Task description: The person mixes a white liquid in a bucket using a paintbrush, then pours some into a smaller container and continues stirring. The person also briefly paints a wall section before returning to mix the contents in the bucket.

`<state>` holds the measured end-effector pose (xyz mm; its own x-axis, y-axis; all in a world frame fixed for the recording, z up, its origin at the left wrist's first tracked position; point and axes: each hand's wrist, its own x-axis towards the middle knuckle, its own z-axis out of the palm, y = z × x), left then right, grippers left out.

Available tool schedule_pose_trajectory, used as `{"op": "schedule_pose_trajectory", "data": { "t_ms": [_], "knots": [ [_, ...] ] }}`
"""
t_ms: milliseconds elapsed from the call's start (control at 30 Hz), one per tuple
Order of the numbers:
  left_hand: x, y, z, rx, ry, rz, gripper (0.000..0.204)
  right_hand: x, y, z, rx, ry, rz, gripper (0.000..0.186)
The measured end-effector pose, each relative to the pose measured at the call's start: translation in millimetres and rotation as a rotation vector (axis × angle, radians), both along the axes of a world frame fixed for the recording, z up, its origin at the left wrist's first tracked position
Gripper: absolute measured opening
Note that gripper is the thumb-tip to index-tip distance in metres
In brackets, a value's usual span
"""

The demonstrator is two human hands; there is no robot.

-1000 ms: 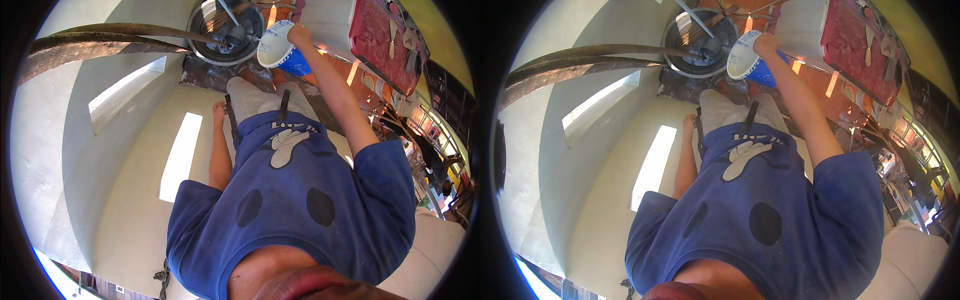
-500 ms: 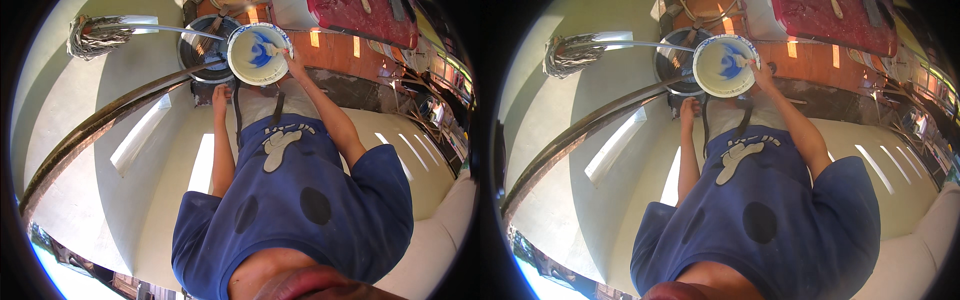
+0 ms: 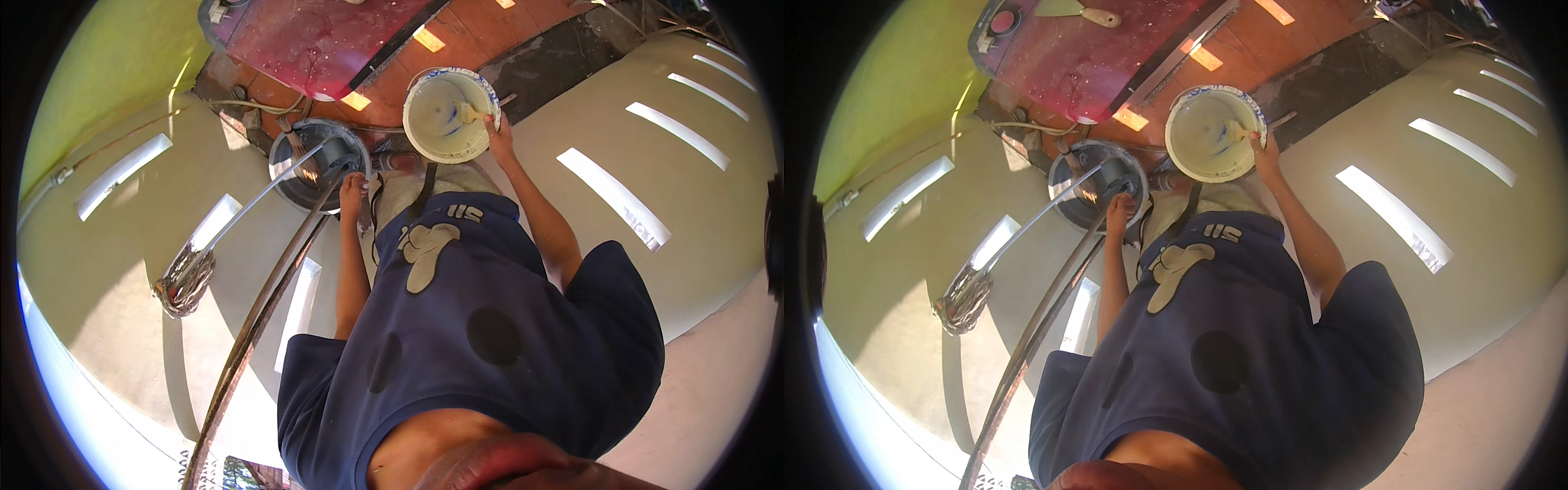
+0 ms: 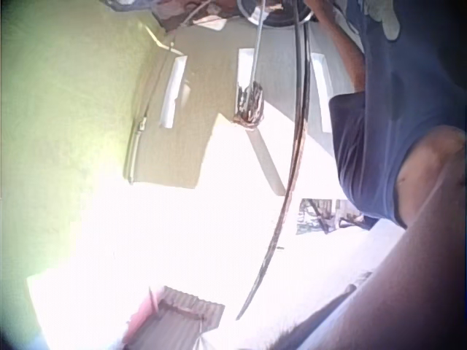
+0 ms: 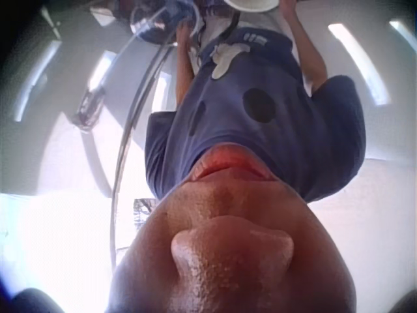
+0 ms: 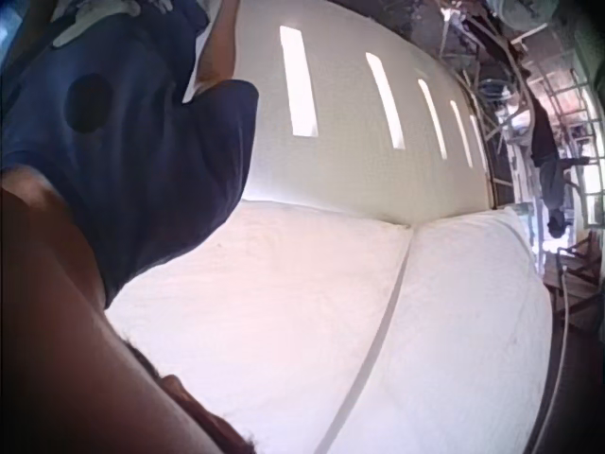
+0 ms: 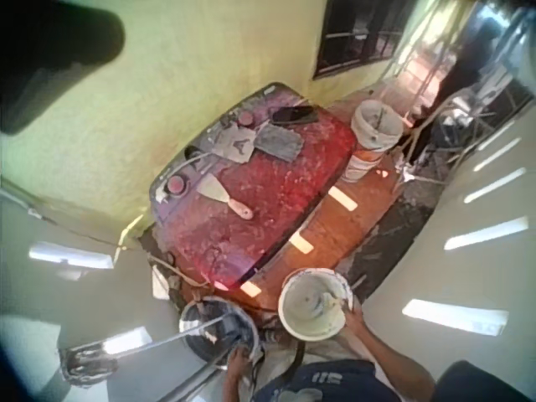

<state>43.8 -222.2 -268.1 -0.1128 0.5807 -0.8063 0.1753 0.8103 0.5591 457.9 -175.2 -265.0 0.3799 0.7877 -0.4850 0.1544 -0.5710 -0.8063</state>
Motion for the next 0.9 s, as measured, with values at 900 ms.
{"op": "schedule_pose_trajectory", "data": {
  "t_ms": [900],
  "knots": [
    [262, 281, -88, 0.126, 0.183, -0.796, 0.033, 332, 121, 22, 0.355, -0.065, -1.181, 0.039]
  ]
}}
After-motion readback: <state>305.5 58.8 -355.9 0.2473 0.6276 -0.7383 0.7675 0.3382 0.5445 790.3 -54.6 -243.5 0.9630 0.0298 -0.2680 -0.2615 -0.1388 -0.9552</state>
